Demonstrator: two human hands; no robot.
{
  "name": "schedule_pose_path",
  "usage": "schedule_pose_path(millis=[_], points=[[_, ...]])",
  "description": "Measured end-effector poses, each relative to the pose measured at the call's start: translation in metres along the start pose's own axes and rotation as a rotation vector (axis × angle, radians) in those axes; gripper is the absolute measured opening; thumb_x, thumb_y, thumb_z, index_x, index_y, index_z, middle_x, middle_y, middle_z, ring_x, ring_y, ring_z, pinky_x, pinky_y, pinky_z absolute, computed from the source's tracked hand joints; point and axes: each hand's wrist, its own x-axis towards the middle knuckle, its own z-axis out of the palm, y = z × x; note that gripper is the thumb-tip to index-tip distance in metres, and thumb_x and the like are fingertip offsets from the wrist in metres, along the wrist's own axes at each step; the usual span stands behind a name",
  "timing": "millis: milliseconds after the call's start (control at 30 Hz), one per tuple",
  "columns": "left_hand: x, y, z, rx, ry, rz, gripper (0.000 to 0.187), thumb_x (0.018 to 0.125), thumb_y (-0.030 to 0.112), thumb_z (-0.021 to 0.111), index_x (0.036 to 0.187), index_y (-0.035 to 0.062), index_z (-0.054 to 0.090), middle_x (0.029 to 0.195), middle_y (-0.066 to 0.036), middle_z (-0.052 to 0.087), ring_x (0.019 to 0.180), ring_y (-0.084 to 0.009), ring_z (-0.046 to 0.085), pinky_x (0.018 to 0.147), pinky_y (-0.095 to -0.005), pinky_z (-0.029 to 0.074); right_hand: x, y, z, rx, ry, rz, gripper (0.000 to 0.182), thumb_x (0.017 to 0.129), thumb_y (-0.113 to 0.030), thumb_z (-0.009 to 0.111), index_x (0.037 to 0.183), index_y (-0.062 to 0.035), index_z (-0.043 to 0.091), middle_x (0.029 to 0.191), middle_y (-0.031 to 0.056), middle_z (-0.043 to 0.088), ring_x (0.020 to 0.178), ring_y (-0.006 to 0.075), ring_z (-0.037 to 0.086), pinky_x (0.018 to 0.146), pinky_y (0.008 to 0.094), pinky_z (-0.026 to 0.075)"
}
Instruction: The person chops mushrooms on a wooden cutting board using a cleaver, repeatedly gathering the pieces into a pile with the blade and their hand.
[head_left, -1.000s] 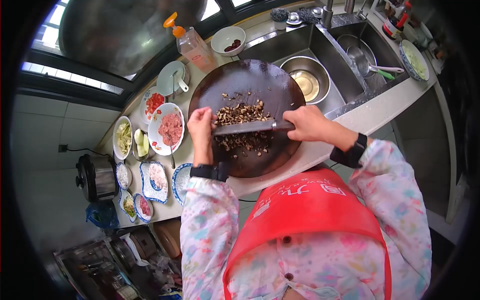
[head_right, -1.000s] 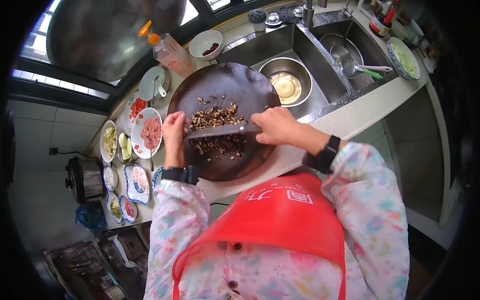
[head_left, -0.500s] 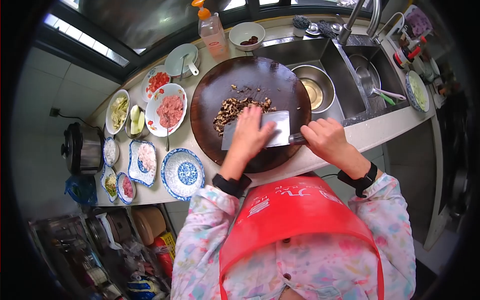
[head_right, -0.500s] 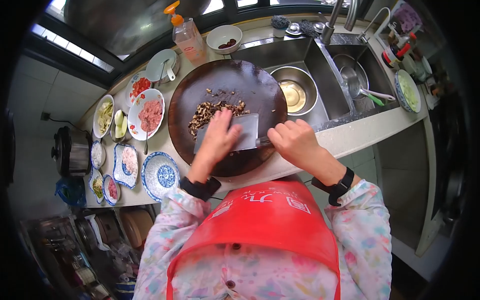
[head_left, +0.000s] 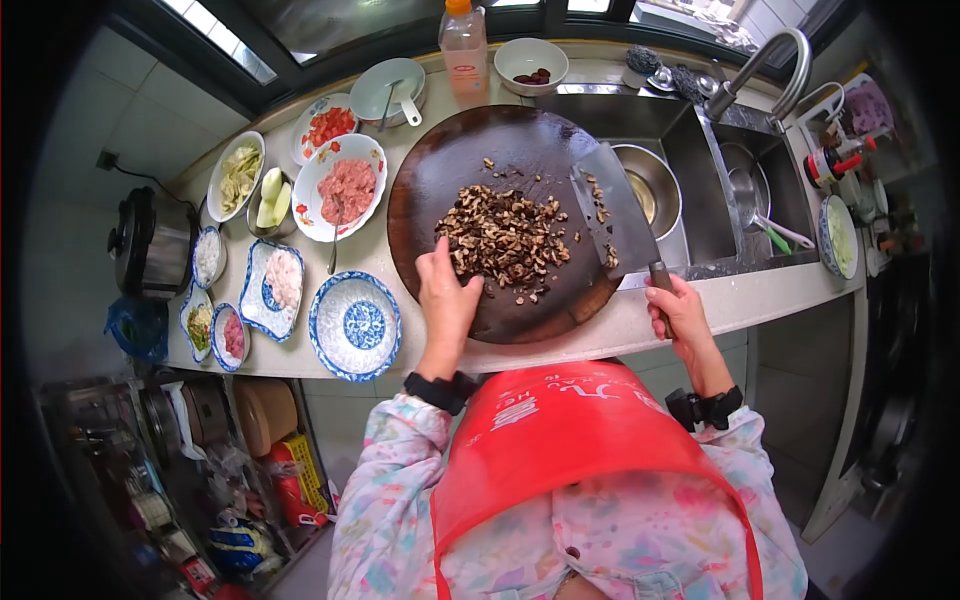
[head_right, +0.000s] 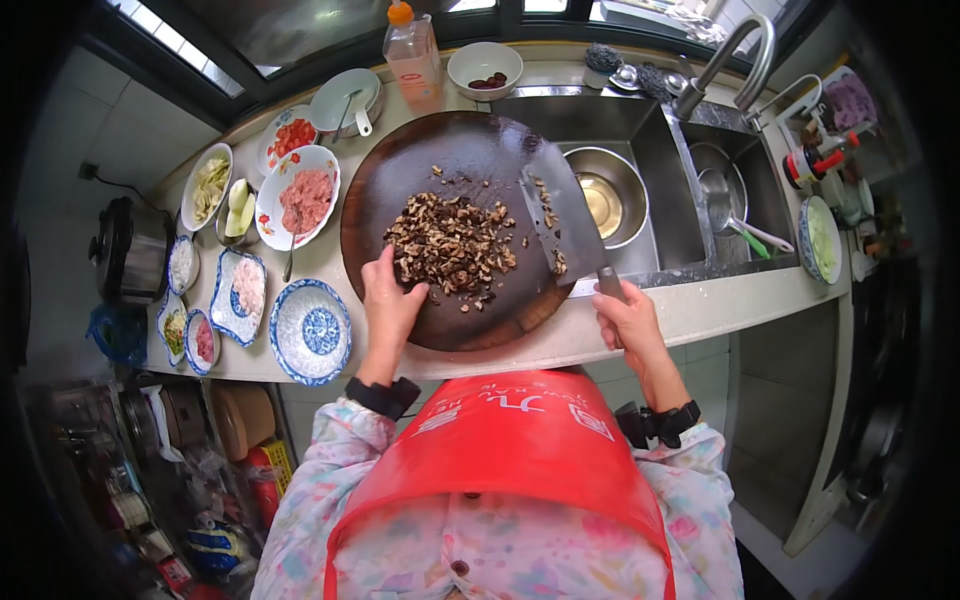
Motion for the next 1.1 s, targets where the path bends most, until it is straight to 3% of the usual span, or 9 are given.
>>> schedule_pose_path(millis=[33,167,267,467,533,633,833,967,1100], points=[[0.003,0.01,0.007,-0.133,-0.045,-0.159,0.058,0.067,0.007,0.065,0.121,0.0025,0.047,0.103,-0.017,0.048,0.092,-0.0335,0.054,0.081,-0.0399,0.045,0.0,0.005,0.002,-0.011,-0.004,-0.001,0.022,0.083,-0.016,0.061,0.103,-0.0076,0.054,0.061,0.0011,0.049,0.039,0.0083,0.042,0.034,0.0232,0.034],[0.021,0.028,0.028,-0.253,0.1,-0.1,0.041,0.069,0.002,0.059,0.11,0.0023,0.055,0.096,-0.016,0.053,0.087,-0.0325,0.055,0.08,-0.0393,0.045,-0.003,0.012,0.028,0.269,-0.109,0.138,0.025,0.084,-0.017,0.061,0.107,-0.0086,0.053,0.06,-0.0004,0.048,0.039,0.008,0.042,0.034,0.0236,0.032],[0.031,0.044,0.023,-0.261,0.079,0.028,0.032,0.07,-0.001,0.056,0.102,0.0023,0.061,0.095,-0.016,0.056,0.088,-0.0315,0.056,0.081,-0.0374,0.045,0.002,0.009,0.046,0.14,-0.13,0.061,0.028,0.083,-0.016,0.063,0.108,-0.008,0.054,0.059,-0.0003,0.048,0.039,0.008,0.042,0.035,0.0227,0.032],[0.027,0.038,0.0,-0.474,0.207,-0.059,0.017,0.08,0.002,0.055,0.095,0.001,0.064,0.094,-0.01,0.059,0.081,-0.0172,0.059,0.071,-0.0269,0.047,-0.01,-0.015,0.06,-0.332,-0.122,-0.35,0.032,0.081,-0.018,0.067,0.109,-0.0065,0.058,0.062,0.003,0.057,0.048,0.0115,0.054,0.042,0.0247,0.038],[0.041,0.035,-0.004,-0.567,0.367,-0.038,0.019,0.087,0.011,0.056,0.102,-0.0008,0.06,0.096,-0.009,0.059,0.083,-0.0166,0.058,0.073,-0.0271,0.047,-0.004,-0.016,0.064,-0.609,-0.041,-0.893,0.037,0.078,-0.022,0.07,0.11,-0.0077,0.058,0.069,0.0095,0.062,0.058,0.0212,0.062,0.049,0.031,0.044],[0.077,0.04,-0.01,-1.013,0.496,-0.026,0.022,0.088,0.012,0.056,0.105,-0.0023,0.057,0.092,-0.009,0.059,0.077,-0.013,0.057,0.068,-0.0245,0.047,-0.013,-0.049,0.076,-0.813,-0.077,-1.039,0.041,0.076,-0.029,0.07,0.11,-0.0101,0.058,0.074,0.013,0.063,0.067,0.03,0.063,0.055,0.0379,0.047],[0.094,-0.003,-0.003,-0.942,0.22,-0.489,0.014,0.084,0.008,0.06,0.095,-0.0001,0.058,0.072,-0.003,0.059,0.054,-0.0048,0.049,0.048,-0.0176,0.038,0.02,-0.075,0.081,-1.34,-0.226,-0.962,0.036,0.077,-0.036,0.067,0.102,-0.012,0.058,0.074,0.0097,0.064,0.065,0.0301,0.062,0.054,0.0395,0.048],[0.086,0.004,0.012,-0.769,0.39,-0.346,0.011,0.08,0.004,0.062,0.09,0.0001,0.06,0.071,-0.003,0.06,0.059,-0.0078,0.054,0.054,-0.0197,0.042,0.056,-0.046,0.06,-1.159,-0.221,-1.108,0.035,0.074,-0.038,0.069,0.095,-0.0125,0.058,0.072,0.0102,0.063,0.064,0.0304,0.062,0.053,0.0404,0.047],[0.095,0.007,-0.006,-0.984,0.382,-0.463,0.013,0.078,0.004,0.062,0.09,-0.0002,0.06,0.071,-0.003,0.06,0.06,-0.0077,0.054,0.052,-0.0199,0.042,0.042,-0.092,0.068,-1.345,-0.106,-1.144,0.033,0.069,-0.034,0.072,0.086,-0.0105,0.056,0.074,0.0076,0.06,0.068,0.0274,0.062,0.055,0.0391,0.047]])
